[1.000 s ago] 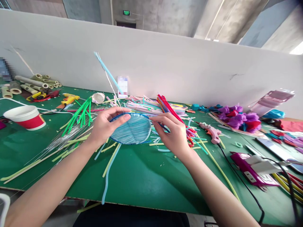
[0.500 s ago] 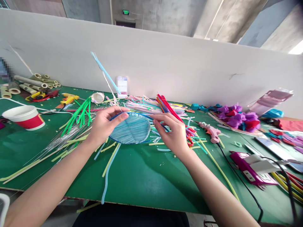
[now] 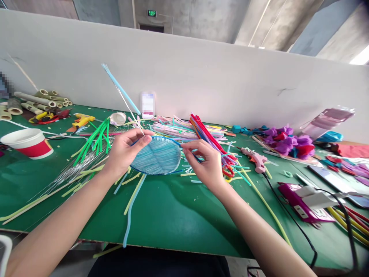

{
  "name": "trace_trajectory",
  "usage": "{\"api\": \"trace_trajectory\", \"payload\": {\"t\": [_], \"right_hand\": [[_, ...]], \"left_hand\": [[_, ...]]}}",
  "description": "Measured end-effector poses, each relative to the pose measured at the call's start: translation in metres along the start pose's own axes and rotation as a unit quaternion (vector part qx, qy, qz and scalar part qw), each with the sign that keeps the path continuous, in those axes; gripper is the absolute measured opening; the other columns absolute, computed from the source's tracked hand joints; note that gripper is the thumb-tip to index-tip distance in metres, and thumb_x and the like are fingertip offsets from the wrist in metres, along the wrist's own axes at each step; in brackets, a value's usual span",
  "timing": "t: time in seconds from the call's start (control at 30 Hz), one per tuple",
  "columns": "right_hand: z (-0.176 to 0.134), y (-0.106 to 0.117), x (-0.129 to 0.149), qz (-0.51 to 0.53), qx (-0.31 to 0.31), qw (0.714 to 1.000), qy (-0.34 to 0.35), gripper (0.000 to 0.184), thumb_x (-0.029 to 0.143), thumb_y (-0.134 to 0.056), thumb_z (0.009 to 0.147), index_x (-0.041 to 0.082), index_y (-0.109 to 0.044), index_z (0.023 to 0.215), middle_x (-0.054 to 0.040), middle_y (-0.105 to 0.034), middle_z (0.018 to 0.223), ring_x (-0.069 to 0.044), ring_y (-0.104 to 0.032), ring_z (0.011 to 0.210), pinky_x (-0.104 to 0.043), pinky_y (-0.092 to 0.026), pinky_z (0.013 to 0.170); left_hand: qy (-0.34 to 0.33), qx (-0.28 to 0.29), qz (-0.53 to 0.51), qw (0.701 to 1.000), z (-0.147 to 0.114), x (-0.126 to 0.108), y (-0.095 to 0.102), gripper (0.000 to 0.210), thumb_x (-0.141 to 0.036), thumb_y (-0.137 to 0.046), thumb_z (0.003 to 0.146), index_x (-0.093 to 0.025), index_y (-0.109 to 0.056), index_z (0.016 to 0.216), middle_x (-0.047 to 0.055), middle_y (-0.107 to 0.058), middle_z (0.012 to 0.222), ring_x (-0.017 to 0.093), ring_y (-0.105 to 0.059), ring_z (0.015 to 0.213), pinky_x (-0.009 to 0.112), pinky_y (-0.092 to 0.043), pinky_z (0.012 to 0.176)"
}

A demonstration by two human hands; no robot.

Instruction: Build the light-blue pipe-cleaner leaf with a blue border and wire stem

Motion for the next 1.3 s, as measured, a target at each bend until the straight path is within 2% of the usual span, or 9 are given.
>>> {"api": "trace_trajectory", "payload": {"t": [0.23, 0.4, 0.67, 0.83, 0.97, 1.13, 1.3], "right_hand": [[0.001, 0.0, 0.001, -0.003, -0.001, 1.0, -0.003, 0.015, 0.018, -0.06, 0.09, 0.022, -0.073, 0.097, -0.0037, -0.074, 0.092, -0.014, -0.068, 0.08, -0.025, -0.057, 0.065], [0.006, 0.008, 0.005, -0.02, -0.032, 0.999, 0.006, 0.013, 0.02, -0.061, 0.092, 0.022, -0.073, 0.097, -0.0042, -0.075, 0.096, -0.016, -0.069, 0.087, -0.027, -0.057, 0.069], [0.004, 0.01, 0.02, -0.044, -0.049, 0.992, 0.109, 0.018, 0.014, -0.06, 0.091, 0.024, -0.072, 0.099, -0.0042, -0.072, 0.091, -0.016, -0.068, 0.083, -0.031, -0.057, 0.072], [-0.003, 0.004, 0.018, -0.043, -0.046, 0.986, 0.154, 0.021, 0.009, -0.06, 0.09, 0.023, -0.071, 0.101, -0.0054, -0.07, 0.091, -0.016, -0.068, 0.084, -0.029, -0.057, 0.072], [-0.005, 0.001, 0.01, -0.045, -0.035, 0.987, 0.151, 0.022, 0.01, -0.059, 0.091, 0.023, -0.071, 0.104, -0.0055, -0.069, 0.092, -0.015, -0.068, 0.083, -0.027, -0.057, 0.069], [-0.001, 0.002, 0.006, -0.064, -0.045, 0.987, 0.142, 0.02, 0.011, -0.058, 0.093, 0.024, -0.071, 0.103, -0.0056, -0.07, 0.094, -0.016, -0.068, 0.088, -0.03, -0.057, 0.077], [0.0, -0.001, 0.002, -0.065, -0.039, 0.992, 0.104, 0.019, 0.014, -0.057, 0.094, 0.024, -0.071, 0.101, -0.0049, -0.071, 0.094, -0.016, -0.068, 0.086, -0.029, -0.057, 0.072]], "left_hand": [[0.011, 0.0, -0.006, 1.0, 0.001, 0.001, 0.001, 0.035, -0.054, -0.079, 0.076, -0.024, -0.078, 0.094, 0.006, -0.078, 0.098, 0.021, -0.07, 0.084, 0.029, -0.051, 0.073], [0.008, 0.003, -0.012, 1.0, 0.0, 0.0, -0.001, 0.038, -0.054, -0.08, 0.076, -0.021, -0.078, 0.094, 0.007, -0.077, 0.096, 0.021, -0.068, 0.085, 0.028, -0.05, 0.074], [0.015, -0.004, -0.017, 1.0, 0.001, 0.0, -0.002, 0.04, -0.054, -0.081, 0.074, -0.019, -0.078, 0.094, 0.007, -0.076, 0.095, 0.022, -0.067, 0.087, 0.028, -0.049, 0.074], [0.016, -0.005, -0.027, 0.999, 0.001, 0.0, -0.003, 0.041, -0.055, -0.081, 0.073, -0.019, -0.078, 0.092, 0.007, -0.076, 0.095, 0.021, -0.066, 0.085, 0.029, -0.048, 0.073], [0.016, -0.003, -0.038, 0.999, 0.001, 0.0, -0.003, 0.039, -0.054, -0.082, 0.073, -0.019, -0.077, 0.091, 0.008, -0.076, 0.094, 0.021, -0.065, 0.083, 0.029, -0.047, 0.072], [0.015, 0.004, -0.048, 0.999, 0.001, 0.0, -0.003, 0.037, -0.053, -0.081, 0.073, -0.021, -0.078, 0.091, 0.007, -0.076, 0.093, 0.019, -0.064, 0.079, 0.029, -0.046, 0.07], [0.013, 0.002, -0.048, 0.999, 0.001, 0.0, -0.002, 0.036, -0.053, -0.081, 0.074, -0.021, -0.079, 0.091, 0.007, -0.075, 0.091, 0.019, -0.064, 0.078, 0.029, -0.046, 0.069]]}}
Point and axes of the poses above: each hand's wrist, its own z-axis towards the middle knuckle, its own y-axis out of the back of the hand, x = y × z, the point moved 3 cm from there along z, towards the middle knuckle
